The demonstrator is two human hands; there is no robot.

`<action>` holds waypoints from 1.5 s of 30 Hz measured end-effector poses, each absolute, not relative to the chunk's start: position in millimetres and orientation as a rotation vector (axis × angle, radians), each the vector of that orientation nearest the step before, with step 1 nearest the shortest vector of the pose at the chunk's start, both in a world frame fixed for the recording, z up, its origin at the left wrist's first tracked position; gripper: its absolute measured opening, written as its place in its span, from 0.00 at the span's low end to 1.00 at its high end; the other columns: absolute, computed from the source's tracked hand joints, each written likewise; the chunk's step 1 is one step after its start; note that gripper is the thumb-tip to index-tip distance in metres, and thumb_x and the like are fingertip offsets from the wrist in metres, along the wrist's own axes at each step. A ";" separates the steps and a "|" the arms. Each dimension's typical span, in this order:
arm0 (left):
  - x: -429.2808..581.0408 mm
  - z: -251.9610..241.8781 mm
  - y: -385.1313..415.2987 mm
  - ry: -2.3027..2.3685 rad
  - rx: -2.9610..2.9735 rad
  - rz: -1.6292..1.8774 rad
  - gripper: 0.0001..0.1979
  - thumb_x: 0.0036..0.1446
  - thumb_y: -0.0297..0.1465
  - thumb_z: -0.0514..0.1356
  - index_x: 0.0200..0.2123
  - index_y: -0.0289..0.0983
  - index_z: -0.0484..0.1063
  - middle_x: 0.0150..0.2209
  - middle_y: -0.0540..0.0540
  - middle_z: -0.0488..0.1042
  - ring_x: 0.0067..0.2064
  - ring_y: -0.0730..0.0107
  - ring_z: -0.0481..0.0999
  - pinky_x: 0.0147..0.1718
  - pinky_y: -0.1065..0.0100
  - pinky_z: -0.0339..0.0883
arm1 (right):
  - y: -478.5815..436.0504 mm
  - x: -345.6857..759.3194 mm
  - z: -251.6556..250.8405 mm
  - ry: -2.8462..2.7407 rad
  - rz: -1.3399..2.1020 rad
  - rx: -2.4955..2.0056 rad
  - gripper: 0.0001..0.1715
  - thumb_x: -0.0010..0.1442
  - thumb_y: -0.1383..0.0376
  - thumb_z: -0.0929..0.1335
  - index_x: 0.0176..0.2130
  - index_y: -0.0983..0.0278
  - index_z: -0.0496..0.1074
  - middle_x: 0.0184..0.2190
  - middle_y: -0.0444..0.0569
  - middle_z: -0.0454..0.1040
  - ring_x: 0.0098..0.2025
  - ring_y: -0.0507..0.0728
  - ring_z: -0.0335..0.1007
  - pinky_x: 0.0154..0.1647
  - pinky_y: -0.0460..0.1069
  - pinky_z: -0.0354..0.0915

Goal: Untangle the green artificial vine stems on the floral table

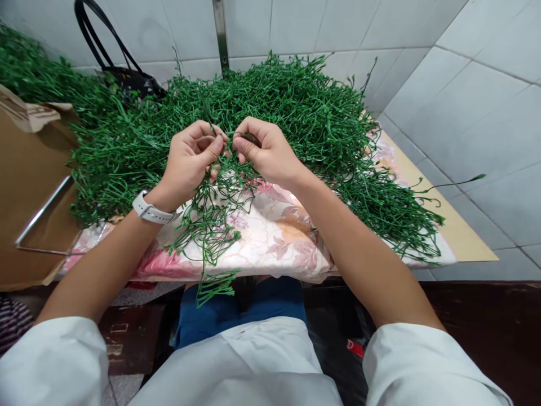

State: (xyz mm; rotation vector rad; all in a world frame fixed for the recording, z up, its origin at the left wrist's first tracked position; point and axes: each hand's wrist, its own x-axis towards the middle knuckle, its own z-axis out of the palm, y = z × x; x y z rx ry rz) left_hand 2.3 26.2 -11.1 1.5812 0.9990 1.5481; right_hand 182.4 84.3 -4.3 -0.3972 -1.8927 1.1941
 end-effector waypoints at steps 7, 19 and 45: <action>2.9 -5.3 23.7 1.037 1.586 1.516 0.19 0.56 0.43 0.76 0.32 0.37 0.72 0.29 0.49 0.77 0.31 0.75 0.81 0.16 0.80 0.63 | 94.9 189.6 -3.3 -2.021 0.846 -0.440 0.16 0.68 0.57 0.71 0.32 0.60 0.66 0.21 0.42 0.63 0.24 0.52 0.55 0.28 0.50 0.53; 2.1 -9.0 29.0 1.014 1.712 1.528 0.19 0.56 0.31 0.76 0.28 0.36 0.67 0.33 0.47 0.83 0.30 0.72 0.84 0.29 0.72 0.78 | 99.7 191.6 -2.5 -2.101 0.441 -0.647 0.11 0.64 0.69 0.69 0.32 0.59 0.63 0.24 0.44 0.62 0.28 0.54 0.56 0.35 0.52 0.62; -14.1 -0.3 27.1 1.220 1.516 1.453 0.10 0.66 0.37 0.67 0.45 0.39 0.74 0.34 0.47 0.80 0.27 0.78 0.75 0.24 0.75 0.66 | 89.5 197.7 1.9 -2.022 0.469 -0.570 0.19 0.71 0.50 0.69 0.34 0.58 0.64 0.25 0.44 0.60 0.26 0.54 0.52 0.31 0.52 0.54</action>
